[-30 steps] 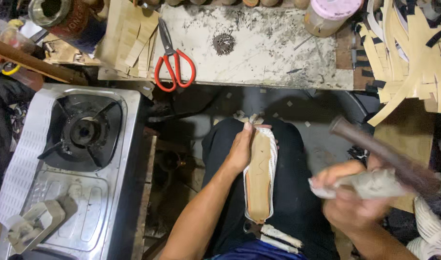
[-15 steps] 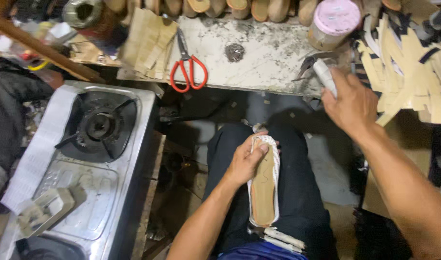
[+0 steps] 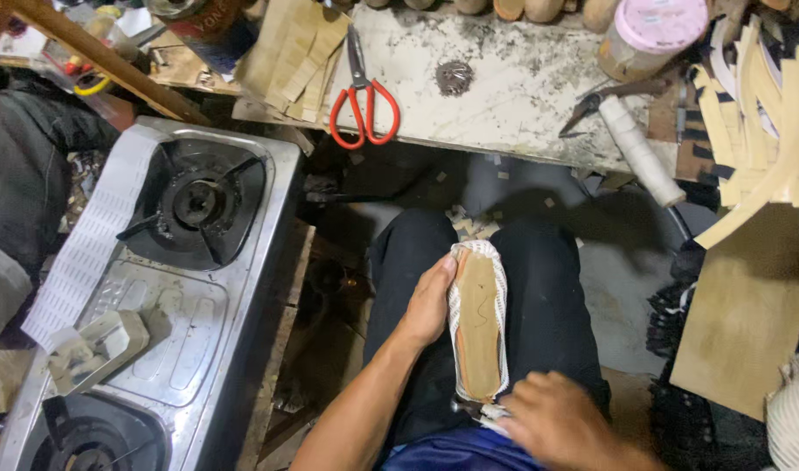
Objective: The person sits with a shoe last on their lap and pulls a white knitted shoe upper over the last, smoothing and aligning the fabric. They use pincers to grip and tuck the upper's edges and a hammer to tap and set the material in place around the last.
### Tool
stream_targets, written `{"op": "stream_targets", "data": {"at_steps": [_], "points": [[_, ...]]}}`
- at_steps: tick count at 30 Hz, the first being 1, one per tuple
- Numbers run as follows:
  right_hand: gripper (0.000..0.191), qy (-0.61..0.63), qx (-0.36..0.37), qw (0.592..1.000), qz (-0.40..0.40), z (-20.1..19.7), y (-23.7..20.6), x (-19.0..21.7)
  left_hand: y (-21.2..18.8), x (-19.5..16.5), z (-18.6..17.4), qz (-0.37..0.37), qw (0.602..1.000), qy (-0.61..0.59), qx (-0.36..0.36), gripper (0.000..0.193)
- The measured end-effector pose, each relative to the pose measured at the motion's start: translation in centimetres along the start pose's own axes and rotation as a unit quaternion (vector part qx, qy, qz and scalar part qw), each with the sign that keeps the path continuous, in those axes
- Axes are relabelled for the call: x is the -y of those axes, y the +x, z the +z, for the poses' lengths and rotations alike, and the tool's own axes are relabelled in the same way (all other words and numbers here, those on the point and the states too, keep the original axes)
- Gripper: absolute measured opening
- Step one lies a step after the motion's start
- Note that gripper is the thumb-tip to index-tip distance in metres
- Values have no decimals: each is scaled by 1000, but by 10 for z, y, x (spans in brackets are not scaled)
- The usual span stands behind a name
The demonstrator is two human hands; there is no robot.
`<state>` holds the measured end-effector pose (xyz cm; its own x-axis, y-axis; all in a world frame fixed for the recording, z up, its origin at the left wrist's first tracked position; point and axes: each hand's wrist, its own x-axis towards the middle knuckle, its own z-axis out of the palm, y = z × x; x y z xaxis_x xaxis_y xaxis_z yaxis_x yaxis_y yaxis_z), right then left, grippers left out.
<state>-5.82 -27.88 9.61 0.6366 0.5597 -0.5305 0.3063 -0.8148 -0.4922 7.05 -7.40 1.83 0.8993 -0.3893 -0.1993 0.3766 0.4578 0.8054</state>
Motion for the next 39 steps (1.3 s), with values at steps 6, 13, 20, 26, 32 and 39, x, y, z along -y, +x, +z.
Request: {"op": "stream_targets", "data": {"at_steps": [6,13,20,26,32,39], "points": [[42,39,-201,965,-166,43,-5,5,-4,-8,23,4,986,119,113,68],[38,248,-284,926,-19,24,-37,-3,-8,-25,59,8,979,178,98,65],[38,530,-248,783,212,0,-81,-41,-25,-33,90,40,934,348,72,75],[75,659,-329,674,-58,-25,-95,-51,-32,-34,107,114,911,391,63,73],[73,541,-232,801,108,-37,-91,-54,-29,-19,116,149,858,489,47,72],[30,423,-114,862,255,-71,-88,-53,-34,-4,127,189,819,541,32,71]]}}
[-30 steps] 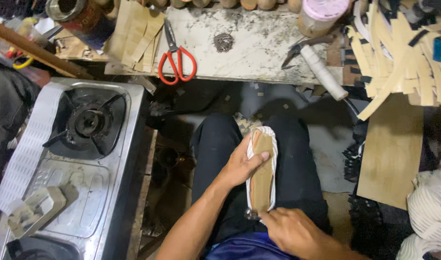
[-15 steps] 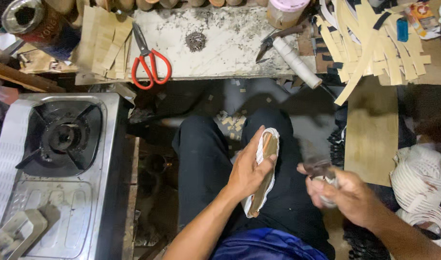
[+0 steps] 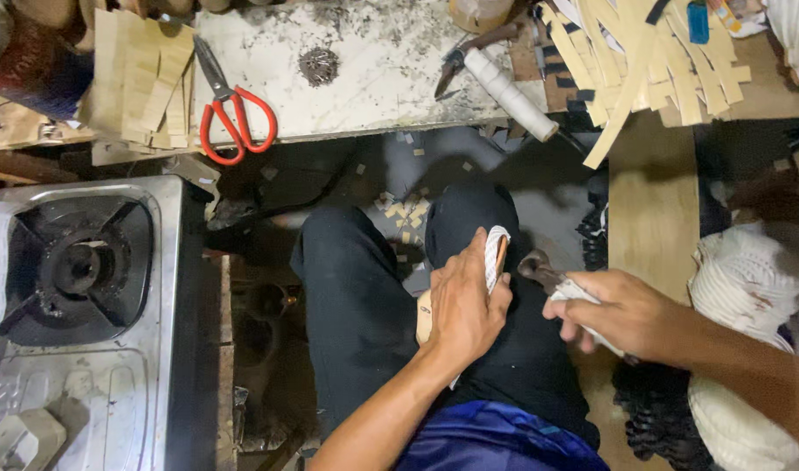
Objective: The person sits with a shoe last on their lap and pulls a white knitted shoe upper over the last, smoothing and aligning the fabric. They use pincers to grip and tuck the upper's edges and a hammer to tap and set the material in place around the last.
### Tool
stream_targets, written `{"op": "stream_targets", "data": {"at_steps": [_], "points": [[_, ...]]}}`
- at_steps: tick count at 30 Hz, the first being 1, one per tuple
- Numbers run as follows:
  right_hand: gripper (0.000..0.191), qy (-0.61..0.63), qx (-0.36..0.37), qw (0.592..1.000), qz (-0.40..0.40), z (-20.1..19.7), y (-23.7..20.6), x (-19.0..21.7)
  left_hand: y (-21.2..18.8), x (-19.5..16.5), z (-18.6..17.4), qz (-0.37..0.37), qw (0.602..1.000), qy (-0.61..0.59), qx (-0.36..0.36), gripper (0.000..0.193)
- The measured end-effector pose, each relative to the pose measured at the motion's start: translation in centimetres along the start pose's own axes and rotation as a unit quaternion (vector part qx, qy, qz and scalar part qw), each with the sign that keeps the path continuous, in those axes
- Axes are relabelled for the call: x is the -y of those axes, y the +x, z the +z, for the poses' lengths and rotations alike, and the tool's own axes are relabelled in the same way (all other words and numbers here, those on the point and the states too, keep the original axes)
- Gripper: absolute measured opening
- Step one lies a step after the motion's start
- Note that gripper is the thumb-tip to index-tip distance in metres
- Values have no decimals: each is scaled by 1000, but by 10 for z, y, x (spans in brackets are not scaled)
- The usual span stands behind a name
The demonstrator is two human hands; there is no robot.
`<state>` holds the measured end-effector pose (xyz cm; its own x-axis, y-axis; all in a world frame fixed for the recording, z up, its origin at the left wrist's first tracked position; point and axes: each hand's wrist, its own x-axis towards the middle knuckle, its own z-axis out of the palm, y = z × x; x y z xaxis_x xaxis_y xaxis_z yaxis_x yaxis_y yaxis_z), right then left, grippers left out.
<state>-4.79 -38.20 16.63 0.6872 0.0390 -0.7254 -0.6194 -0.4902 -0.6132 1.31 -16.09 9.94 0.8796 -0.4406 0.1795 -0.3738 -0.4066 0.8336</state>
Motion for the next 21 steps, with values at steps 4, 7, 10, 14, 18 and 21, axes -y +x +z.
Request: {"op": "stream_targets", "data": {"at_steps": [4,7,10,14,18,21], "points": [[32,-213,-30,975,-63,-5,3,25,-2,-7,7,21,999,37,-5,74],[33,-310,-9,950,-35,-9,7,43,-2,-11,10,14,998,56,7,77],[28,-370,8,929,-9,-13,5,60,-2,-14,12,7,997,72,14,78],[31,-437,36,899,14,-16,1,83,-3,-15,14,13,997,75,5,78],[29,-511,37,857,43,-9,1,104,-3,-15,17,20,996,92,-5,80],[23,-567,36,822,45,-1,-1,118,-4,-16,21,23,994,103,-9,80]]}}
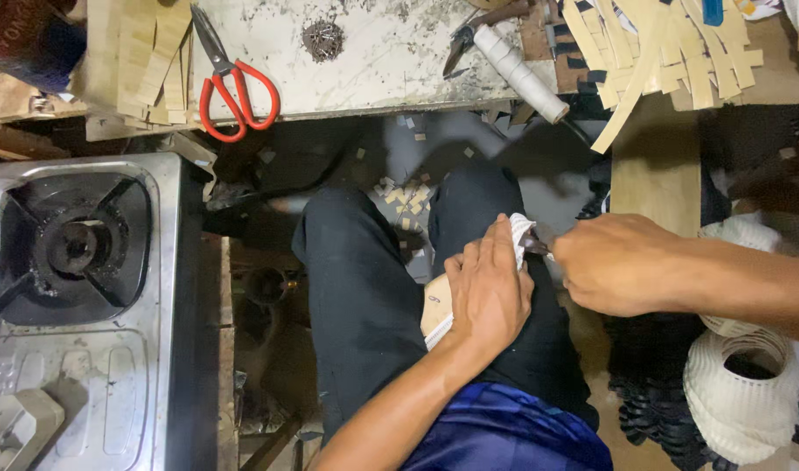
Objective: The person sits with a shoe last on their lap and pulls a white knitted shoe upper over the last, smoothing and aligning the fabric. They use pincers to grip and tuck the upper's edges and a hammer to tap and set the material in place around the last.
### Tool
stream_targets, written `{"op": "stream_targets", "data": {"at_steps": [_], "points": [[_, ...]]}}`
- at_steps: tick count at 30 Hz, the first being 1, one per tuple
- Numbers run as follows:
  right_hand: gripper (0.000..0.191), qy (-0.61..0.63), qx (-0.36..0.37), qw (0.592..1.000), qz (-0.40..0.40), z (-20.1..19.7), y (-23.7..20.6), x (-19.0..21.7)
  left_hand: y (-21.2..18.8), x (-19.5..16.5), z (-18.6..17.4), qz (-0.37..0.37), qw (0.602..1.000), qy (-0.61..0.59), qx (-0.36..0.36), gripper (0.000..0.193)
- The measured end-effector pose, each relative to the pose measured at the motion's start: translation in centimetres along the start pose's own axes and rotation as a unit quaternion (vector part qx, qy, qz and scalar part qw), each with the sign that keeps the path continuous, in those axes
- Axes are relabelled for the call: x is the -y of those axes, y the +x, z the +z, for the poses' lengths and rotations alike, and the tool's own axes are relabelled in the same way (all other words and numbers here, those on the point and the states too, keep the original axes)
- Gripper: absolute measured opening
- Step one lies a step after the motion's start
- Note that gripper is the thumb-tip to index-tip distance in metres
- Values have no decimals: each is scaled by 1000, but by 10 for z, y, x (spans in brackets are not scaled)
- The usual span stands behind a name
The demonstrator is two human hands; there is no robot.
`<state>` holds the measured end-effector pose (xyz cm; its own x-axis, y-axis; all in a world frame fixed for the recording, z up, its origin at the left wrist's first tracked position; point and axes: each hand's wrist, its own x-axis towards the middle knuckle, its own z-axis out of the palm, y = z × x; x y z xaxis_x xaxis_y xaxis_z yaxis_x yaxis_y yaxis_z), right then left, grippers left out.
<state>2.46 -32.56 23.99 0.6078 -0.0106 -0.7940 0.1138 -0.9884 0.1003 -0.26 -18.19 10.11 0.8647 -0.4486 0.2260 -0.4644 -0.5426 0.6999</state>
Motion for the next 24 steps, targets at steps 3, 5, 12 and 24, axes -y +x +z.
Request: {"op": "stream_targets", "data": {"at_steps": [3,5,12,24], "points": [[19,-30,-8,999,-11,-8,-5,10,-1,-1,2,0,1000,4,-8,79],[19,-61,1,998,-20,-11,-7,14,-1,-1,2,4,1000,1,-13,79],[19,-68,-52,993,-77,0,-1,5,-3,6,-1,-7,1000,-27,-9,83],[39,167,-407,882,-169,84,32,-6,10,37,-17,-50,981,-178,50,74]]}}
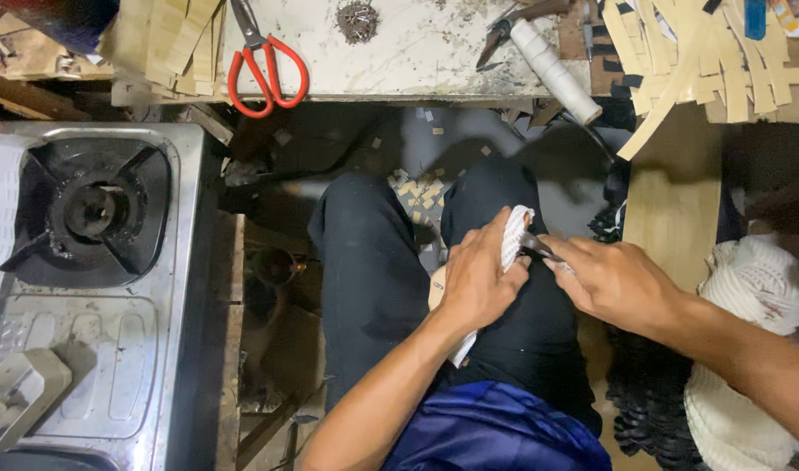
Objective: The person sits with a shoe last on their lap and pulls a white knitted shoe upper over the last, smoothing and aligning the fabric. They use pincers to grip and tuck the upper's edges and a hammer to tap and set the material in place around the last.
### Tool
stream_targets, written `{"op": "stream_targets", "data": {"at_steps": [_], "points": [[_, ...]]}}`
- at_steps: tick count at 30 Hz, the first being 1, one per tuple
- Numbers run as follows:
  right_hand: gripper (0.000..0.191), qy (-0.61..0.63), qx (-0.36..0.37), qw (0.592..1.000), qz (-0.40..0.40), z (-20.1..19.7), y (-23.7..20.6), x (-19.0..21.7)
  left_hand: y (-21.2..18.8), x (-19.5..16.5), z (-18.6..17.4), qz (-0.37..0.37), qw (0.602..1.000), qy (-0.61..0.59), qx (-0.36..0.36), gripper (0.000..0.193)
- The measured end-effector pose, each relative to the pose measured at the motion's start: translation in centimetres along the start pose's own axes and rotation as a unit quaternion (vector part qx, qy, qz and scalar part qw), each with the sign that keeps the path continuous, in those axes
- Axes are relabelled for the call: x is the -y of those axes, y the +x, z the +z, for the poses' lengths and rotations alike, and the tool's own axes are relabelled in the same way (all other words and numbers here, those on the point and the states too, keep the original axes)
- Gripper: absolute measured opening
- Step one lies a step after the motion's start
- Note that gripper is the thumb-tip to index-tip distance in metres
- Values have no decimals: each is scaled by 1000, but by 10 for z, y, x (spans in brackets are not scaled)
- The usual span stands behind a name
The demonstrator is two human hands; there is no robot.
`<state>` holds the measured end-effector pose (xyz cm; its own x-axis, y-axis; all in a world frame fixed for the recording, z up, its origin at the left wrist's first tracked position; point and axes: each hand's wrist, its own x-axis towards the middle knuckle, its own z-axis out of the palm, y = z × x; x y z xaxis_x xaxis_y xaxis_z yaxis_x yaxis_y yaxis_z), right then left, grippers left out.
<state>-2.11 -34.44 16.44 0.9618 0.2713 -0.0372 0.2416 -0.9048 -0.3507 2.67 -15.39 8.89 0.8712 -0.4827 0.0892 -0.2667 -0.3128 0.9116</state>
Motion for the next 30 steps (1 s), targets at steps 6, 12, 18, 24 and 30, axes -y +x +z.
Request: {"op": "stream_targets", "data": {"at_steps": [6,12,18,24,30], "points": [[38,28,-35,999,9,14,-6,-6,-3,1,-7,62,998,-15,12,84],[39,78,2,995,61,-1,-8,6,-5,2,0,131,991,18,-29,76],[33,127,220,941,225,-16,-2,8,-5,6,0,145,989,-1,-37,75],[41,111,172,967,152,-15,1,11,-8,6,5,158,986,24,-44,76],[55,-46,208,974,75,-29,9,19,-11,1,9,156,984,59,-56,77]]}}
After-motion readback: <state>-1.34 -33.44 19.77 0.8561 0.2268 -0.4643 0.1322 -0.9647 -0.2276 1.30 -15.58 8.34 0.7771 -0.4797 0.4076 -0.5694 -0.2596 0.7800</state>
